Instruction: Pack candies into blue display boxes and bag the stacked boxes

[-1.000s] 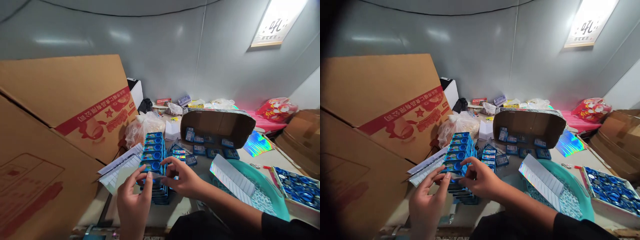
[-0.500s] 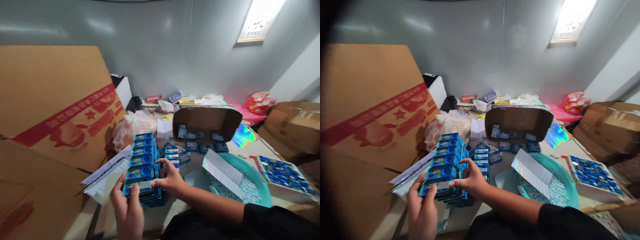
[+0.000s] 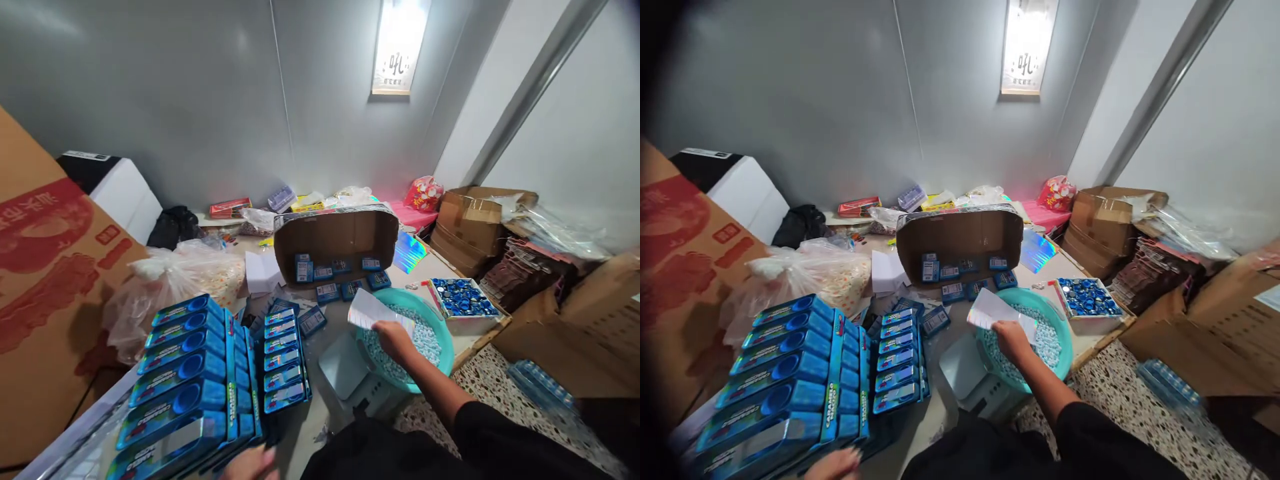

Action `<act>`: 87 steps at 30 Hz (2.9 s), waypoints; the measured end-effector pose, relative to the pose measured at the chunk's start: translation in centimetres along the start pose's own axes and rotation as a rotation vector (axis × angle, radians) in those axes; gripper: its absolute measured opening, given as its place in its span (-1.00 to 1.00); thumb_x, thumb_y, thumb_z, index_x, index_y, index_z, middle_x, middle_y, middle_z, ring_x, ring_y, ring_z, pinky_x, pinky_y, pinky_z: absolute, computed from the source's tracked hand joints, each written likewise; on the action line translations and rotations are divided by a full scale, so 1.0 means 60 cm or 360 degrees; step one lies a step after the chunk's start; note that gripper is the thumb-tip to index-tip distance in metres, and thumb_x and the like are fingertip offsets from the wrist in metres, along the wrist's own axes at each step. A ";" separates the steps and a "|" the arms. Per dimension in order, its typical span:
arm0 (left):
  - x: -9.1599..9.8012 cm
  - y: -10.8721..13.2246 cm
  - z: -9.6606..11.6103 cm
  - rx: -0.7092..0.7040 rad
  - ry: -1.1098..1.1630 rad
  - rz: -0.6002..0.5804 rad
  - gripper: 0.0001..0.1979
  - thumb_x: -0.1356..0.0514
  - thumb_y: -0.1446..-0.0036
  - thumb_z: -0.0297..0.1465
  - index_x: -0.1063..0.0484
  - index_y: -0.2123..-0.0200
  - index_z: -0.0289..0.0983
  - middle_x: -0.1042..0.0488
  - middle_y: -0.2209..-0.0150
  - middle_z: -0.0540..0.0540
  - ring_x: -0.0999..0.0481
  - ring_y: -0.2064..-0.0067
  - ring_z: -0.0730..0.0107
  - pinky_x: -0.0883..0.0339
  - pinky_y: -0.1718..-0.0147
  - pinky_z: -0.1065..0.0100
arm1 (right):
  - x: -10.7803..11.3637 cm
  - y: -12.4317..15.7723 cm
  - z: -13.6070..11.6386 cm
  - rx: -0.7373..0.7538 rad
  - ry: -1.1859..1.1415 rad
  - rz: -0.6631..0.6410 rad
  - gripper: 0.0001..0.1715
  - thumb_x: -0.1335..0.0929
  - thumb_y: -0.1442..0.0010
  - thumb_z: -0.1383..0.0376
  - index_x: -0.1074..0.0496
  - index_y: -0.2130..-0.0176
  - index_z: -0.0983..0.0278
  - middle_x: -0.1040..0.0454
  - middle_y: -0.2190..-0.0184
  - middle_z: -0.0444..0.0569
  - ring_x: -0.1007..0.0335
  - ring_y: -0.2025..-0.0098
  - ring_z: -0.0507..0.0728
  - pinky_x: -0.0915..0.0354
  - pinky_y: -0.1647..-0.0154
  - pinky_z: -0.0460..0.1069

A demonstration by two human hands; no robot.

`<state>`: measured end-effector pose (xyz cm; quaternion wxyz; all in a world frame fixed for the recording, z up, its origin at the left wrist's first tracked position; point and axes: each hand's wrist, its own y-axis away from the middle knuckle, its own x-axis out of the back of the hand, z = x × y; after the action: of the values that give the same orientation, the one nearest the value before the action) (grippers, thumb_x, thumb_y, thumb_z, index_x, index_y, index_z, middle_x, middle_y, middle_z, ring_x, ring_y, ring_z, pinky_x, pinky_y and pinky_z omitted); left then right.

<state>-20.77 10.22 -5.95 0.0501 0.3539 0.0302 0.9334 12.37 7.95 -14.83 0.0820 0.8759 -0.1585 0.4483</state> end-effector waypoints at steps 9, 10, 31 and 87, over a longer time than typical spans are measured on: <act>-0.088 -0.050 0.123 -0.0314 0.1061 -0.0530 -0.46 -0.26 -0.11 -0.07 -0.41 -0.06 -0.26 -0.56 -0.01 -0.27 -0.56 -0.05 0.06 -0.46 0.01 0.08 | 0.079 0.047 -0.201 0.0154 -0.1373 0.0263 -0.67 -0.36 -0.28 0.04 -0.48 0.22 0.25 -0.56 0.33 -0.02 -0.48 0.27 0.16 -0.40 0.21 0.03; -0.091 -0.055 0.134 -0.0328 0.1033 -0.0614 -0.52 -0.24 -0.13 -0.06 -0.44 0.03 -0.28 -0.60 0.09 -0.23 -0.59 0.03 0.08 -0.47 0.06 0.11 | 0.073 0.053 -0.217 0.0146 -0.1581 0.0195 -0.66 -0.39 -0.24 0.03 -0.47 0.21 0.25 -0.55 0.34 -0.03 -0.48 0.27 0.16 -0.40 0.21 0.03; 0.011 -0.066 0.189 -0.1083 0.0310 -0.0027 -0.70 -0.21 -0.22 -0.26 -0.58 0.01 -0.14 -0.64 0.07 -0.14 -0.62 0.08 0.20 -0.49 0.06 0.22 | 0.081 0.082 -0.260 0.0111 -0.2150 -0.0218 -0.62 -0.58 0.04 0.09 -0.45 0.39 0.26 -0.44 0.50 -0.17 -0.36 0.42 0.05 -0.33 0.33 -0.02; 0.055 -0.011 0.115 -0.0561 0.0152 -0.0009 -0.73 -0.26 -0.12 -0.12 -0.36 0.35 -0.18 -0.51 0.06 -0.13 -0.53 0.03 0.16 -0.42 0.02 0.11 | 0.106 0.050 -0.186 -0.0214 -0.2882 -0.0305 -0.69 -0.59 0.00 0.20 -0.52 0.28 0.24 -0.57 0.38 -0.11 -0.49 0.39 0.04 -0.43 0.32 -0.09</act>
<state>-18.58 11.39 1.34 0.1126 0.2948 -0.1305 0.9399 6.31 7.04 -3.16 0.0141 0.8958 -0.1147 -0.4293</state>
